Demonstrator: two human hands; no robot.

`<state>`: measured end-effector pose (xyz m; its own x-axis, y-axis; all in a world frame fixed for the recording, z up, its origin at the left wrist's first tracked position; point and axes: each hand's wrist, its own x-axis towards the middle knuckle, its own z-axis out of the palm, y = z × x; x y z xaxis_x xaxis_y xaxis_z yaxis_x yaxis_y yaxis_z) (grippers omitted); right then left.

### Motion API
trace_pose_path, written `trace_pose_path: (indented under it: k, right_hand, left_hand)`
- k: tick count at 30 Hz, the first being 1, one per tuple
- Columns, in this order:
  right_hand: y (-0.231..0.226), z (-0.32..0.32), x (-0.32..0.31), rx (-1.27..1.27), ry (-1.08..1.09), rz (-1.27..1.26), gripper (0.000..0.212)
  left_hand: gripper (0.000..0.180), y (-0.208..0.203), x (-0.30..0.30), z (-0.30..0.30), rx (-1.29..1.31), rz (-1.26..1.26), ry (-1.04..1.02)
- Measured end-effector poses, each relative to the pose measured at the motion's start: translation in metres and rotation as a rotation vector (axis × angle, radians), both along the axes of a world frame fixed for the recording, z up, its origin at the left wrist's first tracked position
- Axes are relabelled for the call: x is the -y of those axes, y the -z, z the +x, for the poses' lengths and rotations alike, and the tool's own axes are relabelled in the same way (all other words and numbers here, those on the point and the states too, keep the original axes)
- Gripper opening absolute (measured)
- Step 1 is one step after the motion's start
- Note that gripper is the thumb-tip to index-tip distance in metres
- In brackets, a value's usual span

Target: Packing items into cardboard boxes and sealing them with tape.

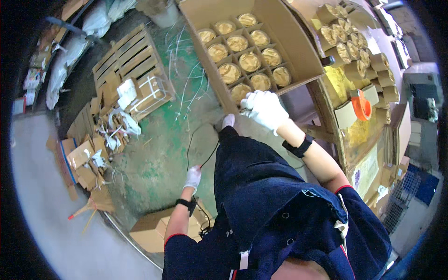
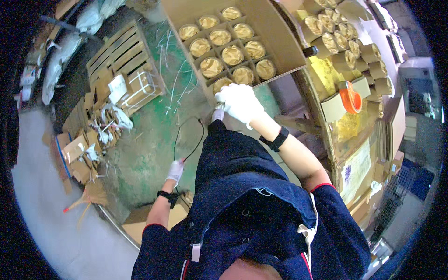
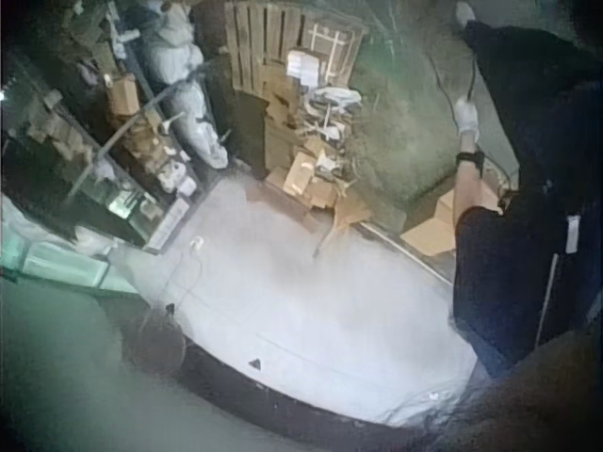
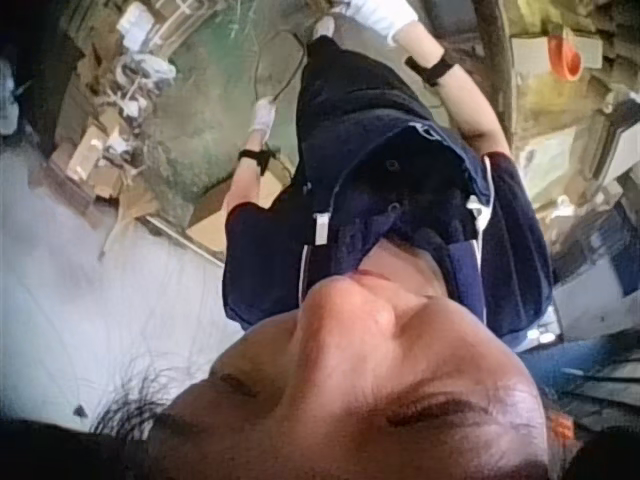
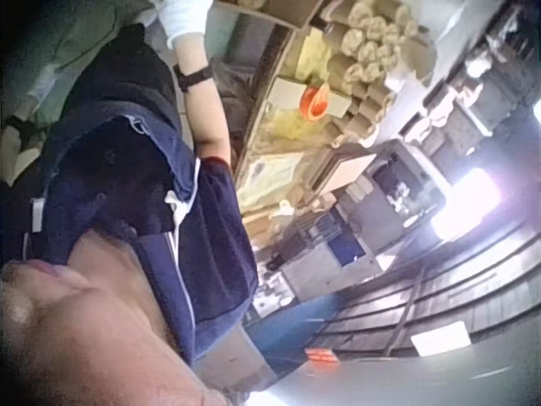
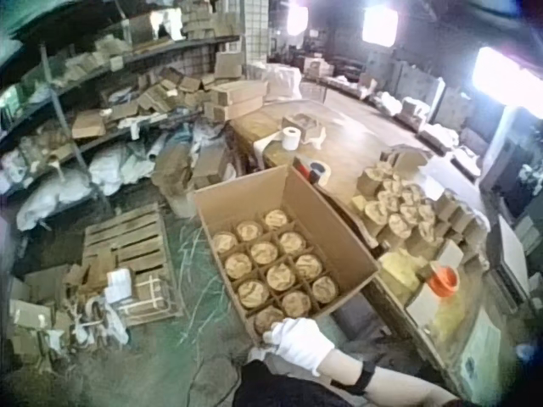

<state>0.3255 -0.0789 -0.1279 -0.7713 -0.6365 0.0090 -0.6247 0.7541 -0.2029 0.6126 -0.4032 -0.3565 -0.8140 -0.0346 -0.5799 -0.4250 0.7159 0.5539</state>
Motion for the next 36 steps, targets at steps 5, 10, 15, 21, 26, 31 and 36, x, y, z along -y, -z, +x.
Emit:
trace_pose_path:
  k: [5,10,15,21,26,31,36]
  right_hand:
    - [-0.025,-0.004,0.018,0.215,0.118,-0.209,0.020]
    - [-0.051,0.016,0.069,0.448,0.329,-0.730,0.021]
    - [-0.037,0.020,0.135,0.767,0.027,-0.526,0.028]
    - [0.026,-0.016,0.241,1.116,0.126,-0.111,0.038]
    - [0.140,-0.076,0.384,0.895,0.061,0.138,0.039]
    - [0.164,-0.168,0.523,0.875,0.068,0.199,0.035]
    - [0.281,-0.232,0.591,0.753,0.012,0.147,0.031]
  left_hand:
    - [0.029,-0.098,0.008,0.071,0.535,-0.201,-0.111]
    - [0.034,-0.132,0.012,0.113,0.522,-0.289,0.121]
    - [0.050,-0.146,0.069,0.053,0.655,-0.113,0.163]
    - [0.041,0.011,0.245,-0.044,0.258,-0.046,0.231]
    - [0.021,0.058,0.383,-0.230,0.051,-0.351,-0.179]
    - [0.025,0.066,0.472,-0.367,-0.039,-0.465,-0.143]
    - [0.034,0.109,0.508,-0.425,-0.237,-0.453,0.057]
